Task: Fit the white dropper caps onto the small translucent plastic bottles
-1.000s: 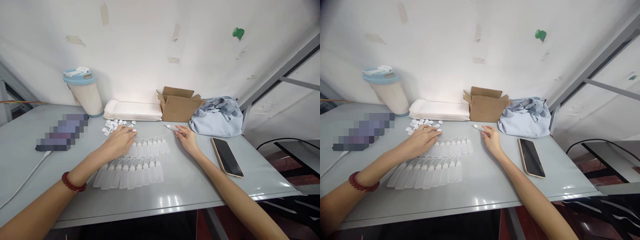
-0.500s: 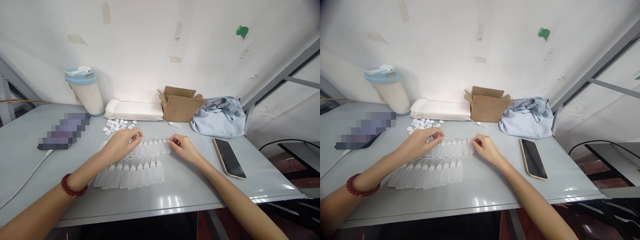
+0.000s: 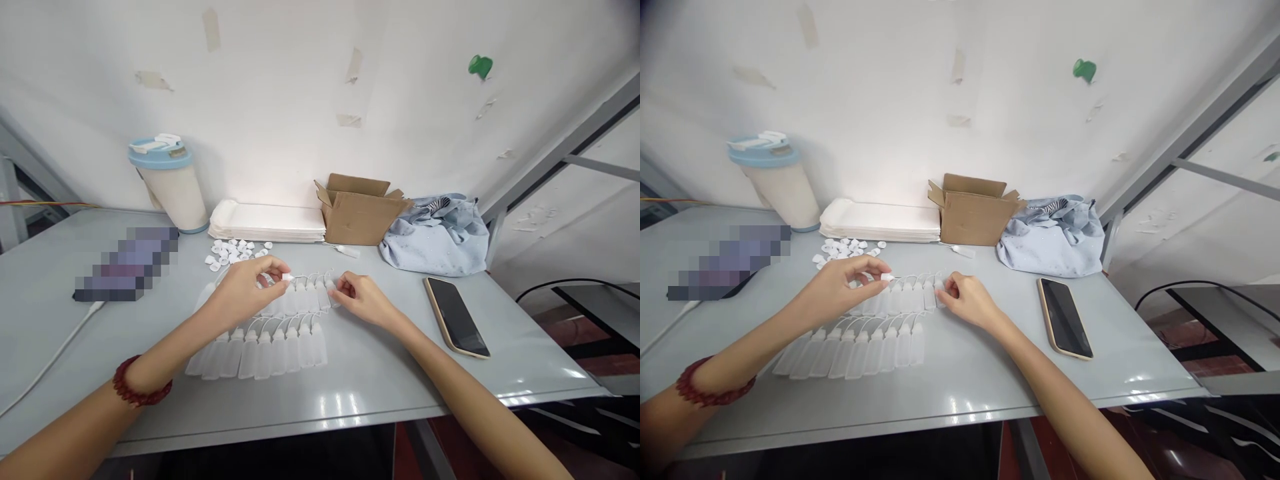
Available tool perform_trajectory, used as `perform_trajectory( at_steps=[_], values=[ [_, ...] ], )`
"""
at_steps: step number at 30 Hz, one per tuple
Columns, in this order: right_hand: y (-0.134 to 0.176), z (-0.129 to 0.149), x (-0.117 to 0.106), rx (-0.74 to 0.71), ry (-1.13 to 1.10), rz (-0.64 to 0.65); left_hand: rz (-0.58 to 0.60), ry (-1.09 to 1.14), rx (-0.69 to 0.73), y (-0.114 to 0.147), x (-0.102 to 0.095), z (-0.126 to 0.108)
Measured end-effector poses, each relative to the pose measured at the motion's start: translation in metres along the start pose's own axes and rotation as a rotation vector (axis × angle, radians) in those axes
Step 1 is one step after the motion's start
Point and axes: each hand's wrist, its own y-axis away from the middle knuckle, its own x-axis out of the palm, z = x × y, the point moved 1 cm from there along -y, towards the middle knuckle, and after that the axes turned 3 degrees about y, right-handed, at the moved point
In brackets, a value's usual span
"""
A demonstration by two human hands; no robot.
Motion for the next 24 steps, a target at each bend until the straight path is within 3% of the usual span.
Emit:
perform_trajectory(
  at_steps=[11, 15, 21, 24],
  values=[
    [0.0, 0.001, -0.001, 0.034, 0.127, -0.024, 0.196, 0.426, -0.164, 0.004, 0.0, -0.004],
    [0.0, 0.001, 0.0, 0.031, 0.1, -0.099, 0.204, 0.603, -0.189, 0.004, 0.004, -0.003],
    [0.015, 0.017, 0.0, -0.255, -0.02, -0.284, 0.205, 0.758, -0.252, 0.005, 0.01, -0.004],
    [0.025, 0.029, 0.001, -0.403, -0.104, -0.273, 0.231, 0.825, -0.287, 0.006, 0.012, -0.005]
  ],
)
